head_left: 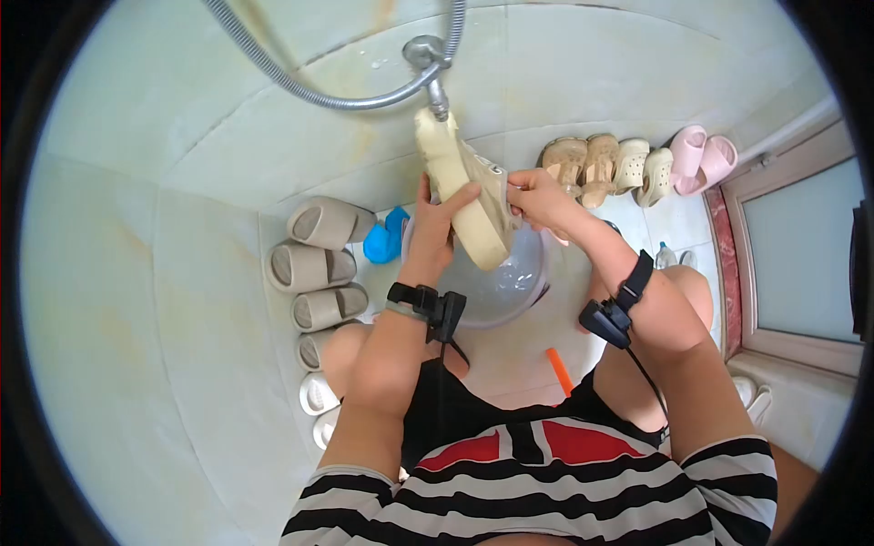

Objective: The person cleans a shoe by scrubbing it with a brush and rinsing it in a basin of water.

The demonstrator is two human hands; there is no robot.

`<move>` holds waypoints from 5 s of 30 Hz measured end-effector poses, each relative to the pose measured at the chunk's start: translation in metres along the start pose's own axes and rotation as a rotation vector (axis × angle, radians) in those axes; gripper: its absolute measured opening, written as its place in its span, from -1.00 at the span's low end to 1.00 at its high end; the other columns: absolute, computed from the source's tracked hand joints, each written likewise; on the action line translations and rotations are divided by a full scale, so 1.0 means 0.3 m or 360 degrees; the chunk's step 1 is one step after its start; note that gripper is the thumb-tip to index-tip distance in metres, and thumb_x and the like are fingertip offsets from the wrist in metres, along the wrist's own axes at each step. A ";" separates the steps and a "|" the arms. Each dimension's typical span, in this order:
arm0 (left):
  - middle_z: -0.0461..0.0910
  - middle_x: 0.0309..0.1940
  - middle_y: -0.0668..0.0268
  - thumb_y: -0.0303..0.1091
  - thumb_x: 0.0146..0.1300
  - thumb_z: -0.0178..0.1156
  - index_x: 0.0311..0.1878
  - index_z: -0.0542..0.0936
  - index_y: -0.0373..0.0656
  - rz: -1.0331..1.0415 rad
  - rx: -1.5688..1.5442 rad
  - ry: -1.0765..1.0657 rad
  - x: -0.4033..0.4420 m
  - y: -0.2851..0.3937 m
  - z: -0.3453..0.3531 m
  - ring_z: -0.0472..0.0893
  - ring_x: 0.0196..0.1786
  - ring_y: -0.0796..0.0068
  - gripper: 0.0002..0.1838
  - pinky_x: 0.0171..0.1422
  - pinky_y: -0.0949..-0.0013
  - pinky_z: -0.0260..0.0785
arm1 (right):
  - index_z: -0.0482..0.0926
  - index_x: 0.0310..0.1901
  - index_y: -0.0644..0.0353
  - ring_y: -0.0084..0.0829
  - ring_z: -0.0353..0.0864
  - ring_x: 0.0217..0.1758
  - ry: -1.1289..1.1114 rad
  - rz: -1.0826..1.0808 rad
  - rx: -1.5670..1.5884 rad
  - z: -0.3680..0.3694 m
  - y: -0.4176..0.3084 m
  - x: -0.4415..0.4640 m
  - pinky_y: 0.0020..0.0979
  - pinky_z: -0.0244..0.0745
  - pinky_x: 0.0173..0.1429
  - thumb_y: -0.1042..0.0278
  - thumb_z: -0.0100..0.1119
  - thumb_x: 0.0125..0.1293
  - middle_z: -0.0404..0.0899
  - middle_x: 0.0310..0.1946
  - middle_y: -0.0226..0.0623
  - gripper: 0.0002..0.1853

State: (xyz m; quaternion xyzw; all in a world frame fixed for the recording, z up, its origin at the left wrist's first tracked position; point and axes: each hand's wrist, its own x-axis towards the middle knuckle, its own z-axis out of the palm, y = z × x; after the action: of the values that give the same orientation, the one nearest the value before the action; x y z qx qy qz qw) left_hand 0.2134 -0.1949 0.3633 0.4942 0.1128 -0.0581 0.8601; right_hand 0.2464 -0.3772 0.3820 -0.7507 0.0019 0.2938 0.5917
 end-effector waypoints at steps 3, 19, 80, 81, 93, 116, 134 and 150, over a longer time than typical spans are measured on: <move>0.44 0.11 0.08 -0.46 -0.09 0.49 0.29 0.17 -0.28 -0.0038 -0.0039 0.0177 0.012 -0.027 -0.048 0.57 0.02 0.26 -0.11 0.07 0.32 0.48 | 0.66 -0.18 0.24 -0.51 0.49 -0.58 -0.0120 0.0024 -0.0176 -0.011 -0.042 -0.025 -0.42 0.37 -0.49 0.32 0.08 0.28 0.61 -0.50 -0.31 -0.77; 0.44 0.12 0.04 -0.20 -0.40 0.52 0.25 0.28 -0.32 0.0324 0.1301 0.0705 0.009 -0.044 -0.054 0.41 0.20 0.10 0.04 0.24 0.17 0.30 | 0.54 0.13 0.21 -0.12 0.59 -0.38 0.0665 -0.1151 -0.0953 0.024 -0.011 -0.025 -0.29 0.49 -0.23 0.45 0.14 0.28 0.63 -0.32 0.00 -0.64; 0.25 0.37 0.27 0.33 0.16 0.13 0.41 0.17 -0.07 0.0262 -0.0337 -0.0237 0.008 -0.013 -0.110 0.24 0.40 0.18 -0.10 0.47 -0.02 0.07 | 0.49 -0.05 0.22 -0.69 0.28 -0.65 0.0189 -0.0033 0.0851 0.065 -0.023 -0.035 -0.57 0.17 -0.66 -0.10 0.14 0.31 0.51 -0.50 -0.26 -0.51; 0.24 0.37 0.27 0.31 0.15 0.16 0.41 0.17 -0.07 0.0255 -0.0340 -0.0229 0.009 -0.016 -0.111 0.24 0.40 0.18 -0.09 0.48 -0.02 0.06 | 0.50 -0.21 0.19 -0.71 0.21 -0.66 0.0172 0.0022 0.1019 0.073 -0.017 -0.021 -0.59 0.10 -0.69 -0.14 0.20 0.26 0.47 -0.55 -0.35 -0.53; 0.31 0.31 0.26 0.17 0.05 0.34 0.37 0.21 -0.12 0.0203 -0.0298 -0.0303 0.009 -0.043 -0.161 0.28 0.36 0.25 -0.08 0.46 0.09 0.12 | 0.39 -0.22 0.16 -0.78 0.20 -0.65 -0.0777 0.0305 0.1890 0.084 -0.077 0.050 -0.74 0.08 -0.69 0.30 0.21 0.31 0.33 -0.48 -0.50 -0.80; 0.46 0.11 0.01 -0.26 0.15 0.16 0.24 0.32 -0.32 0.0082 -0.0121 0.0143 0.015 0.135 -0.135 0.55 0.10 0.01 -0.40 0.04 -0.11 0.52 | 0.37 0.11 0.17 -0.67 0.30 -0.62 0.0201 -0.0340 0.0551 0.088 -0.102 0.101 -0.56 0.14 -0.60 0.44 0.18 0.21 0.42 -0.44 -0.42 -0.59; 0.34 0.25 -0.03 -0.23 0.07 0.13 0.32 0.23 -0.30 0.0122 -0.0221 0.0145 -0.033 0.146 -0.191 0.37 0.27 -0.14 -0.27 0.22 -0.31 0.34 | 0.55 0.02 0.09 -0.09 0.62 -0.03 0.0249 -0.0075 -0.1659 -0.098 0.129 -0.018 -0.15 0.53 -0.04 0.50 0.15 0.08 0.64 -0.16 -0.07 -0.60; 0.43 0.17 0.05 -0.16 0.08 0.17 0.28 0.29 -0.24 0.0011 -0.0082 0.0259 -0.066 0.186 -0.129 0.50 0.16 -0.04 -0.31 0.08 -0.17 0.47 | 0.35 0.16 0.28 0.02 0.57 0.04 0.0069 0.0051 -0.1431 -0.119 0.367 0.068 -0.12 0.49 0.07 0.42 0.33 0.06 0.58 -0.08 0.08 -0.40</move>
State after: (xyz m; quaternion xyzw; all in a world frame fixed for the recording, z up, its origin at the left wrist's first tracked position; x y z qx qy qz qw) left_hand 0.2008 -0.1336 0.3960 0.4753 0.1822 -0.0118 0.8607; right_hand 0.2406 -0.4350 0.2797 -0.9391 -0.1019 0.2588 0.2020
